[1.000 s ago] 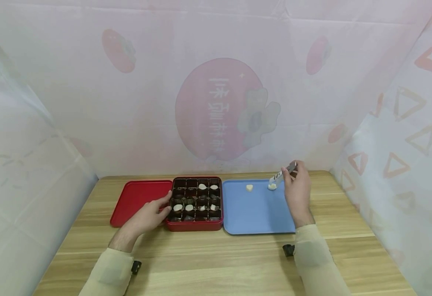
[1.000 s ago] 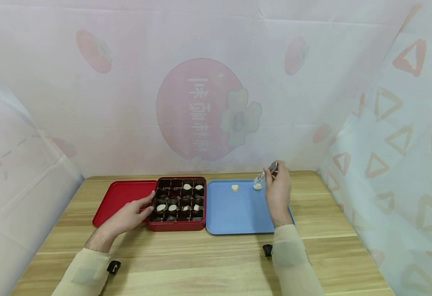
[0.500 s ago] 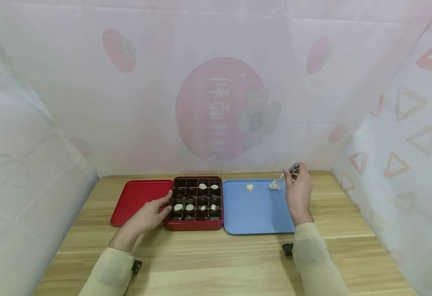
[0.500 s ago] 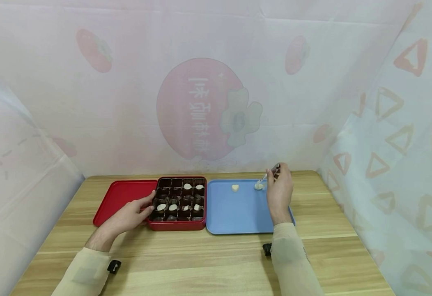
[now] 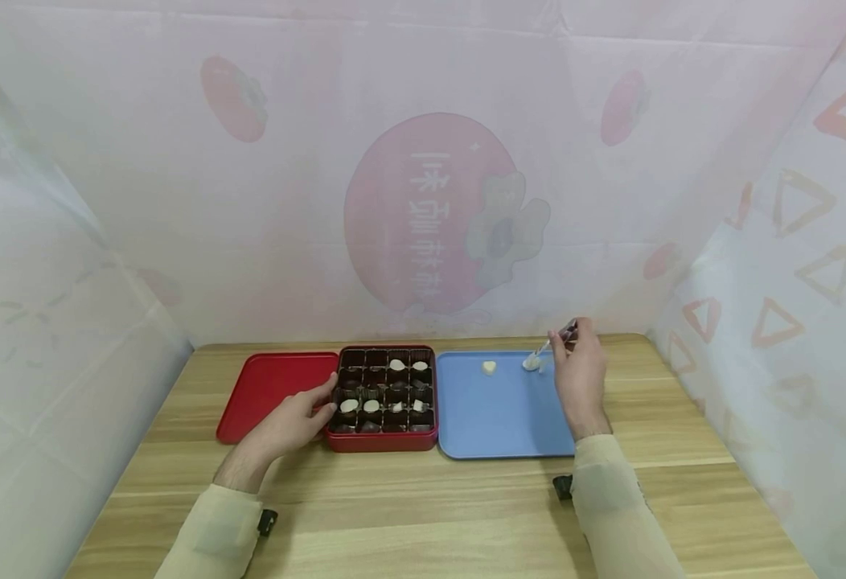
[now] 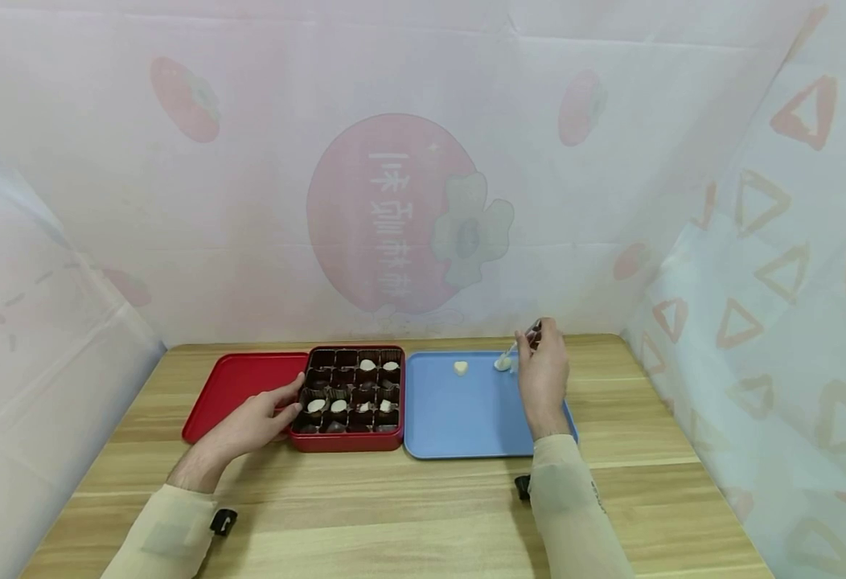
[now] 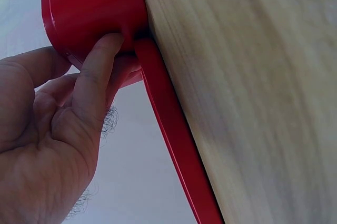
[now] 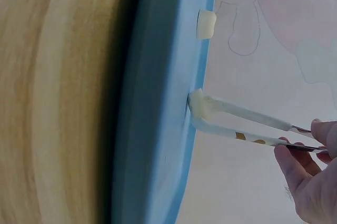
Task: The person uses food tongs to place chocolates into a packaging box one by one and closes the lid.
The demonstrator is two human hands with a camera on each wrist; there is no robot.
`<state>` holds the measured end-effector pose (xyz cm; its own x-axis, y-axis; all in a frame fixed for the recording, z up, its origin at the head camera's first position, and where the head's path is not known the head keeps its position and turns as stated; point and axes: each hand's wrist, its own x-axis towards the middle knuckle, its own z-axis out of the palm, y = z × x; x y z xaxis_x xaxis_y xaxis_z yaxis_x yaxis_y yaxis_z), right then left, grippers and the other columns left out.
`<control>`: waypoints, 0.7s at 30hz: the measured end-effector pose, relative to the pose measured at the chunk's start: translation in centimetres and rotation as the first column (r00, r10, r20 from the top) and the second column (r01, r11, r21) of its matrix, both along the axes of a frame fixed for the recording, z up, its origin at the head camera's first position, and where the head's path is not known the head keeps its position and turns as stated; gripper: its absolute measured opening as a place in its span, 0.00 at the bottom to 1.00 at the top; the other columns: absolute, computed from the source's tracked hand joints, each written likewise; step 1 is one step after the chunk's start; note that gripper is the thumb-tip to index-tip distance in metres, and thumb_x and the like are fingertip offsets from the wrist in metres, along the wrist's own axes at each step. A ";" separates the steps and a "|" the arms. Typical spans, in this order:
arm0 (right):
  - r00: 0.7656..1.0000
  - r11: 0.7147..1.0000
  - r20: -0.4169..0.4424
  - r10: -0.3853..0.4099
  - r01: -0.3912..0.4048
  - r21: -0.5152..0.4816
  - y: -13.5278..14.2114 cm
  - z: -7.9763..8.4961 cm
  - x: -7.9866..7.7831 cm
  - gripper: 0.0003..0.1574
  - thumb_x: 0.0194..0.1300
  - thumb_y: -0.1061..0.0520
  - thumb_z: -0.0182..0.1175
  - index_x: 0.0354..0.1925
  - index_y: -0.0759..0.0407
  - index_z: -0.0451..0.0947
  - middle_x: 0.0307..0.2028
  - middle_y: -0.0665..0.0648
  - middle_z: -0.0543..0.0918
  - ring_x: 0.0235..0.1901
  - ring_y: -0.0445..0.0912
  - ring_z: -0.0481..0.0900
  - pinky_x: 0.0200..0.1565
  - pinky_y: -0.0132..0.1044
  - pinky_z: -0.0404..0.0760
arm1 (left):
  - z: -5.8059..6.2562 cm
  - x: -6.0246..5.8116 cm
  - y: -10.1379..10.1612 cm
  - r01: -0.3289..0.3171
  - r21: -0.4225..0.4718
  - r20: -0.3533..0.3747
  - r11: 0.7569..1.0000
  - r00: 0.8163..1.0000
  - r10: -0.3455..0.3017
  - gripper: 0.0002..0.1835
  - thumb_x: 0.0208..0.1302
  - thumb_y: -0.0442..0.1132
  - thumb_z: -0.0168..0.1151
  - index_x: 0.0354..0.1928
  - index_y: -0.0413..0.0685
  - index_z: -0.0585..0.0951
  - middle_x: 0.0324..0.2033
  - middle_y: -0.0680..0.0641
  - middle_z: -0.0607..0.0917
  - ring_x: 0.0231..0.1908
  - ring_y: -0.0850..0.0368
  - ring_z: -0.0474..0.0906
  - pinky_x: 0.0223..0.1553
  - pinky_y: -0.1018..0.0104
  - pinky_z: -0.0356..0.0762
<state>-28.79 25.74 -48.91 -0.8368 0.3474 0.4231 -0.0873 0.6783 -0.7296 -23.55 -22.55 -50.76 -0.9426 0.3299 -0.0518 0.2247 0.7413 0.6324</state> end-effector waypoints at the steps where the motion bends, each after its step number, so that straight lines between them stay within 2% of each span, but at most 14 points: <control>1: 1.000 1.000 0.006 0.007 -0.007 -0.005 0.0 -0.1 0.0 0.12 0.89 0.58 0.67 0.56 0.67 0.77 0.52 0.71 0.88 0.58 0.70 0.92 0.62 0.63 0.93 | 0.0 0.0 0.0 0.000 0.000 0.000 1.000 1.000 0.000 0.38 0.90 0.39 0.61 0.92 0.37 0.63 0.81 0.24 0.79 0.26 0.57 0.62 0.55 0.49 0.80; 7: 0.997 0.998 0.048 0.062 -0.062 -0.004 -0.2 -0.2 -0.1 0.12 0.91 0.60 0.63 0.60 0.68 0.77 0.57 0.73 0.88 0.63 0.71 0.91 0.66 0.63 0.92 | -0.1 -0.1 0.0 0.000 0.001 0.001 1.000 1.000 0.000 0.38 0.90 0.39 0.61 0.92 0.37 0.63 0.81 0.24 0.78 0.26 0.57 0.62 0.55 0.49 0.80; 14: 0.990 0.992 0.062 0.125 -0.125 -0.007 -0.5 -0.1 -0.2 0.17 0.91 0.63 0.60 0.69 0.70 0.77 0.63 0.76 0.88 0.66 0.73 0.90 0.68 0.62 0.92 | -0.1 -0.1 -0.1 0.002 0.004 0.004 1.000 1.000 -0.002 0.38 0.90 0.40 0.62 0.93 0.37 0.63 0.81 0.24 0.78 0.27 0.56 0.63 0.55 0.49 0.80; 21: 0.988 0.989 0.052 0.148 -0.148 -0.012 -0.8 -0.3 0.2 0.17 0.92 0.62 0.60 0.69 0.70 0.77 0.63 0.76 0.88 0.67 0.73 0.89 0.68 0.62 0.92 | -0.1 0.0 -0.1 0.001 0.012 0.007 1.000 1.000 -0.001 0.38 0.90 0.39 0.62 0.93 0.37 0.63 0.80 0.24 0.79 0.24 0.58 0.60 0.52 0.52 0.80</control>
